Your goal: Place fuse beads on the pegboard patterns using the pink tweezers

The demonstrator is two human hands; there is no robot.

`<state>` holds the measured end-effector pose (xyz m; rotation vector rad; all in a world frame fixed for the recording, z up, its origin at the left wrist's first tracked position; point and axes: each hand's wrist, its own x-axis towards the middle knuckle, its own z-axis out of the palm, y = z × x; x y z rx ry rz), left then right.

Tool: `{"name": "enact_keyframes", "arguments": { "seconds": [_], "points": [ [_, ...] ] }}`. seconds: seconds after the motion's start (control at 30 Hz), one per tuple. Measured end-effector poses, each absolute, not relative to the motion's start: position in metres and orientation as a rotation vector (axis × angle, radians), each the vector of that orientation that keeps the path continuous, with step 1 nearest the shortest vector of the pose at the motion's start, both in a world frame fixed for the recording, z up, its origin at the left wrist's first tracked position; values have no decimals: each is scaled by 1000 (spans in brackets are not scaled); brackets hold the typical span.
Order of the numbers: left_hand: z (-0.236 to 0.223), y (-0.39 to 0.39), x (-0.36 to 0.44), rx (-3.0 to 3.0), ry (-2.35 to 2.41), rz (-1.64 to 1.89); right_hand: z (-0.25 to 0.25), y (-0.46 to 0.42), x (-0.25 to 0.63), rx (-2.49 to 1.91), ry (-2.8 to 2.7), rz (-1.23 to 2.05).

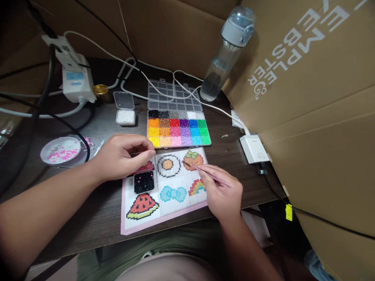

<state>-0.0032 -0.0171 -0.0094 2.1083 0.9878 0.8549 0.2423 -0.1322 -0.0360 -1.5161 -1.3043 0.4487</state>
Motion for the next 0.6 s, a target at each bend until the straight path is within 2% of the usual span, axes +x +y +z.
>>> {"name": "enact_keyframes", "arguments": {
  "seconds": [0.6],
  "points": [
    [-9,-17,-3,2107,986,855,-37,-133,242,-1464,-1273,442]
  ]
}}
